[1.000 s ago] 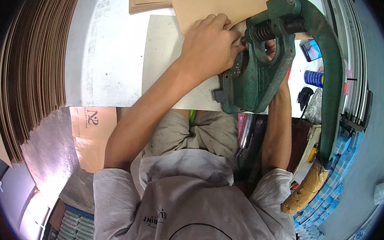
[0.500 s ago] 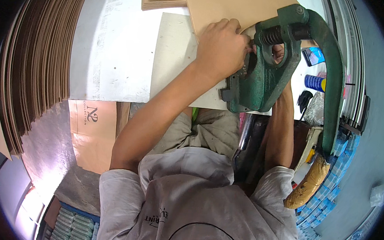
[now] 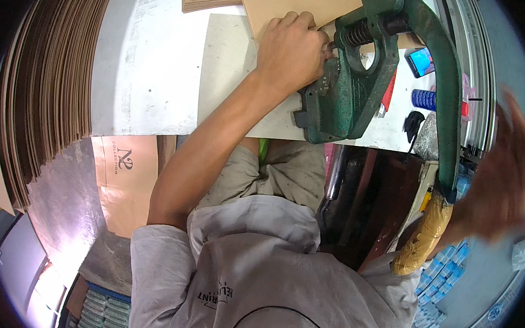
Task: The person repeatedly places flat cardboard pieces under a green manual hole puncher, presses the handle to punch holes, and stacks the finished pieces. The person handles the cardboard and the puncher by hand throughout the task.
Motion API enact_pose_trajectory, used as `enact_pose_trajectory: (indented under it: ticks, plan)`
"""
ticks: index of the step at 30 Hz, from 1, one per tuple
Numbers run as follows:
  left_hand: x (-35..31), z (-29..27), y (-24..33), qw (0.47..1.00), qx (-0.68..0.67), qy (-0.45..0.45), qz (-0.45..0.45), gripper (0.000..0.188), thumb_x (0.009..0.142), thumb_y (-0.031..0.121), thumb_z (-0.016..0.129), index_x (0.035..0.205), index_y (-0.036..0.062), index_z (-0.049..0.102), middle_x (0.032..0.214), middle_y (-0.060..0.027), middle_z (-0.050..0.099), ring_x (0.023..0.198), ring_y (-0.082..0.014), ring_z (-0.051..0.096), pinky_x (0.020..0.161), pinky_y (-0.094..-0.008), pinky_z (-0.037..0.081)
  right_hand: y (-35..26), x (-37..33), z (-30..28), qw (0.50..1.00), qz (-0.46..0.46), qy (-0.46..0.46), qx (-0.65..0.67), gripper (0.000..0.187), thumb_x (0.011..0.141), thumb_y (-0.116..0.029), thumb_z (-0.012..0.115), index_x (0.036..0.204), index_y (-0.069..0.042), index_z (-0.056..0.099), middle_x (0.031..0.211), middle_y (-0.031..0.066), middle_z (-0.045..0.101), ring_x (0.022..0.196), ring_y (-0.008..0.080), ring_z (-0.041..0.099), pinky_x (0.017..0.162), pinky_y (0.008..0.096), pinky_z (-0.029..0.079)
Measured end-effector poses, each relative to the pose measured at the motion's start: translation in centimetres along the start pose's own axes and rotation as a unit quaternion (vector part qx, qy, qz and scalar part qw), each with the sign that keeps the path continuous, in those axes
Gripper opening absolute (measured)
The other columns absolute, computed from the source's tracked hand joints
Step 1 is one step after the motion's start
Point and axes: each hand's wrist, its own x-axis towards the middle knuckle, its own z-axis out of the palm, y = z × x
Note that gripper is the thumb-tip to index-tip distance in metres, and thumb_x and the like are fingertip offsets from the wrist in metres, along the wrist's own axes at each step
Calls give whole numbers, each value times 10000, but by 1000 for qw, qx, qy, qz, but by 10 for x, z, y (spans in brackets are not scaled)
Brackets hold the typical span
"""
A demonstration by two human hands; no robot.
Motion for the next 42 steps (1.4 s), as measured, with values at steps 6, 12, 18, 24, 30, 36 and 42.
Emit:
enact_pose_trajectory:
  ticks: [6,12,18,24,30,36,42]
  plan:
    - [2,-5,2,1000,-4,-13,-10,240,781,237,822,946,63,803,978,-117,672,981,-316,650,868,-440,527,-6,-46,114,910,-267,-59,-312,637,937,-556,609,1401,-122,647,1549,114,519,1546,403,264,1271,555,36]
    - [-1,-7,-4,1000,8,2,-4,300,775,243,824,987,34,784,980,-127,670,985,-328,649,872,-441,527,-35,-32,46,986,-7,-10,169,939,907,-840,309,1529,-164,503,1647,209,343,1545,454,248,1275,581,62]
    - [-3,-9,-4,999,15,-27,13,229,808,225,795,948,44,778,970,-131,665,989,-335,651,861,-460,538,8,-55,48,944,128,148,267,1068,931,-856,159,1501,-14,487,1559,260,456,1504,356,379,1284,484,167]
    - [18,-16,-29,991,95,-44,86,134,840,133,726,938,50,766,1001,-174,691,910,-384,691,765,-461,578,102,-130,84,921,171,147,317,742,1078,-573,287,1468,18,509,1508,231,524,1452,344,458,1255,486,246]
    - [56,-66,-69,970,-56,237,-4,271,836,228,702,1017,47,790,912,-246,749,927,-326,759,876,-411,577,70,-103,118,950,291,77,85,351,1035,-168,626,1314,45,629,1287,148,676,1170,215,640,1071,358,460]
    - [12,-237,-19,771,-315,553,-32,141,1040,77,595,1085,-35,668,961,-87,711,853,-156,687,767,-303,568,88,-76,155,974,195,50,-106,399,882,61,604,1278,33,637,1188,202,627,1046,345,664,895,385,536]
    - [-117,-378,-18,759,-415,497,-76,226,1052,48,558,1230,-75,626,1212,-174,695,1075,-213,710,936,-329,599,130,-71,168,984,159,69,-51,190,851,62,569,1016,76,663,930,213,600,880,398,616,812,434,490]
